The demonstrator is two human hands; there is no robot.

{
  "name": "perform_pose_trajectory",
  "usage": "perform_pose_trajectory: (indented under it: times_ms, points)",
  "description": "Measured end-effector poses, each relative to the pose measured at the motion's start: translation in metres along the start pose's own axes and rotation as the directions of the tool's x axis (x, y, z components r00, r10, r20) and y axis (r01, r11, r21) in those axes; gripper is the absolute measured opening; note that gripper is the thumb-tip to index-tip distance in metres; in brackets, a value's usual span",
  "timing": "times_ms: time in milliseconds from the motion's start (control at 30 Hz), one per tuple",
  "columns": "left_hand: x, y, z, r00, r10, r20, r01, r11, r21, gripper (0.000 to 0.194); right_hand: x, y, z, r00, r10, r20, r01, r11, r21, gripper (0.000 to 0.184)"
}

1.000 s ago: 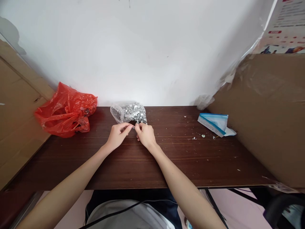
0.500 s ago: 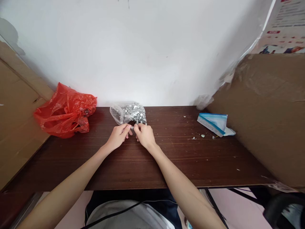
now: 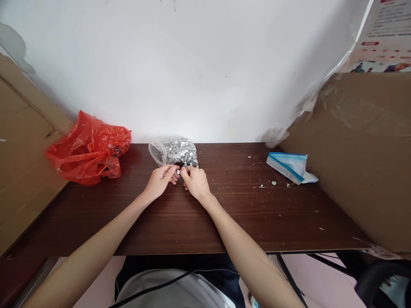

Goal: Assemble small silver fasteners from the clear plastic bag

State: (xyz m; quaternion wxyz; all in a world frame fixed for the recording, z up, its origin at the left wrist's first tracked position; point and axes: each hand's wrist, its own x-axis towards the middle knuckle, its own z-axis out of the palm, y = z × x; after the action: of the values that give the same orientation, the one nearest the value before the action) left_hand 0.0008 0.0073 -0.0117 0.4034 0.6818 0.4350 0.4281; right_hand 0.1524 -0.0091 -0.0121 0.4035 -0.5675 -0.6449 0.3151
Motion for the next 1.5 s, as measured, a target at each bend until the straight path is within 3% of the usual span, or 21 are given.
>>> perform_pose_trajectory:
  times_ms: [333,467,567,700,867,1000,1133,1267,1400,1500]
  points:
    - [0.001,0.003,0.001,0.997,-0.077,0.013,0.078,0.982,-0.170,0.027,0.000,0.001,0.000,1.000,-0.005,0.001,0.005,1.000,0.002,0.035]
    - [0.001,0.010,0.001,0.966,-0.250,0.065,0.257,0.903,-0.345,0.027,0.000,0.002,0.001,1.000,-0.023,-0.003,0.023,1.000,0.010,0.036]
    - [-0.001,0.014,0.001,0.944,-0.301,0.137,0.331,0.873,-0.358,0.021,0.001,0.003,0.001,1.000,-0.021,-0.004,0.021,1.000,0.014,0.036]
    - [-0.001,0.017,0.000,0.943,-0.323,0.077,0.325,0.849,-0.416,0.022,0.000,0.002,0.000,1.000,-0.022,-0.004,0.022,1.000,0.003,0.035]
    - [0.000,0.016,-0.001,0.933,-0.338,0.121,0.357,0.840,-0.409,0.017,0.000,0.002,0.001,1.000,-0.023,-0.003,0.023,1.000,0.004,0.036]
    - [0.000,0.016,-0.001,0.944,-0.326,0.046,0.313,0.845,-0.433,0.019,0.000,0.003,0.001,1.000,-0.029,-0.003,0.029,1.000,-0.004,0.037]
    - [0.000,0.015,0.000,0.938,-0.330,0.105,0.344,0.856,-0.385,0.016,0.000,0.002,0.001,1.000,-0.025,0.000,0.025,1.000,-0.011,0.036]
    - [0.000,0.014,0.000,0.949,-0.311,0.047,0.303,0.861,-0.409,0.019,0.000,0.001,0.001,1.000,-0.018,-0.002,0.018,1.000,-0.010,0.036]
    - [0.000,0.013,0.000,0.941,-0.312,0.134,0.339,0.859,-0.384,0.025,0.000,0.001,0.001,0.999,-0.032,0.001,0.032,0.998,-0.054,0.036]
    - [0.000,0.010,0.000,0.963,-0.258,0.082,0.271,0.898,-0.348,0.022,0.000,0.001,0.001,1.000,-0.021,0.003,0.021,0.999,-0.043,0.036]
